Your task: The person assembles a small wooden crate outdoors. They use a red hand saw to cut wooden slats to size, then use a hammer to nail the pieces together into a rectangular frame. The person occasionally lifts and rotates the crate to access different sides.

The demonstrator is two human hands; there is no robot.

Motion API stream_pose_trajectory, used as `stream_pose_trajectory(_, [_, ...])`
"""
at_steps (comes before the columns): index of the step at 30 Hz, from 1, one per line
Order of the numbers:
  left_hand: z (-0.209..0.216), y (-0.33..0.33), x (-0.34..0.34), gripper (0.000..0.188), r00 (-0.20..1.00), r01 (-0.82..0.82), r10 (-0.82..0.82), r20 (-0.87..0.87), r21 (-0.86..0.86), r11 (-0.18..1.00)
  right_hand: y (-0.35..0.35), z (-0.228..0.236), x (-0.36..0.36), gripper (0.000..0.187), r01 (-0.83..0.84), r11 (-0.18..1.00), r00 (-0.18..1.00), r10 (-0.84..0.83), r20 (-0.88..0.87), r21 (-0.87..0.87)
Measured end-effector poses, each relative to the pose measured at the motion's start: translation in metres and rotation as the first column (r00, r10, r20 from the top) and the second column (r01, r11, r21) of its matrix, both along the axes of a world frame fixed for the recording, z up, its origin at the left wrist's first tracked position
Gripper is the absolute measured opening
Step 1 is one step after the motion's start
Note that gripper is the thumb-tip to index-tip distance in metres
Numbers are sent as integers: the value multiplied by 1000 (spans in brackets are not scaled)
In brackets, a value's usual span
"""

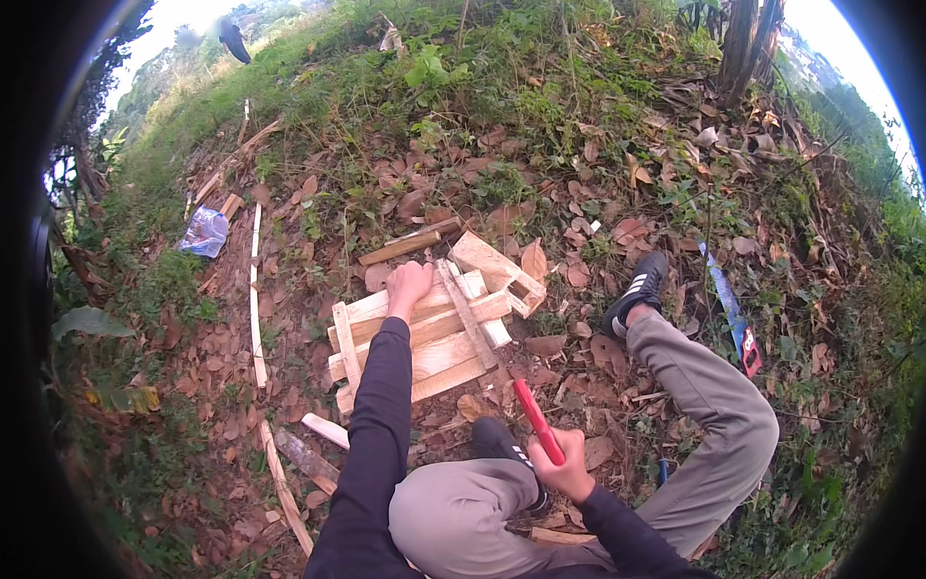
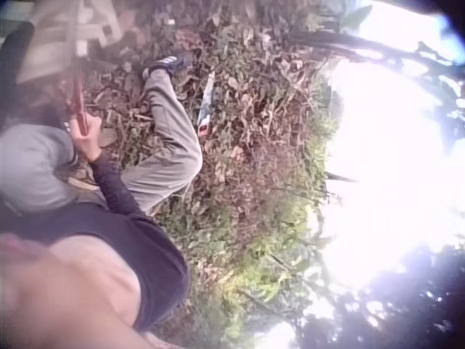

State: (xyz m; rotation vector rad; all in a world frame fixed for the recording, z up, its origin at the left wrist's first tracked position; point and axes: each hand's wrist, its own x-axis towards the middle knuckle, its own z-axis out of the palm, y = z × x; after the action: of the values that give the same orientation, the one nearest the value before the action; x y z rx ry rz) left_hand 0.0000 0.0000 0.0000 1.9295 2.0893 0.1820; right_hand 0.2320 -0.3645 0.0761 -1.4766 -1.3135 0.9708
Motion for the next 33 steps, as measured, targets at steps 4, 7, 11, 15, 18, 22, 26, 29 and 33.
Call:
stream_pose_trajectory(4, [-3, -12, -4, 52, 997, 69, -70, -15, -48, 996, 43, -18, -34, 29, 72, 997, 987, -73, -142, -10])
stream_pose_trajectory(7, [-6, -6, -4, 53, 998, 62, -63, -32, -17, 998, 77, -21, -26, 24, 28, 997, 999, -29, 15, 69])
stream_pose_trajectory(11, [-4, 3, -1, 53, 999, 41, -41, -22, 1, 999, -15, 2, -4, 25, 46, 999, 992, -47, -120, -14])
stream_pose_trajectory(15, [-1, -7, 3, 52, 996, 78, -80, -31, -42, 996, 59, -17, -29, 25, 43, 998, 999, -42, -8, 46])
stream_pose_trajectory(18, [2, -3, -1, 53, 1000, 25, -25, -10, -20, 999, 59, -15, -22, 25, 54, 999, 998, -54, -39, 2])
stream_pose_trajectory(22, [1, 3, -4, 54, 1000, 25, -25, 0, -12, 1000, -9, 23, -3, 19, 36, 999, 997, -35, -65, 9])
stream_pose_trajectory(26, [-5, -6, 2, 54, 999, 49, -48, 12, -46, 998, 70, -15, -22, 25, 36, 999, 999, -36, 12, 34])
stream_pose_trajectory(29, [-1, -1, -7, 54, 1000, 11, -12, -20, -29, 1000, 47, -8, -18, 25, 56, 998, 997, -57, -45, -12])
stream_pose_trajectory(33, [11, 6, 4, 53, 999, 49, -49, -21, -7, 999, -5, 14, -5, 25, 116, 993, 991, -115, -73, 9])
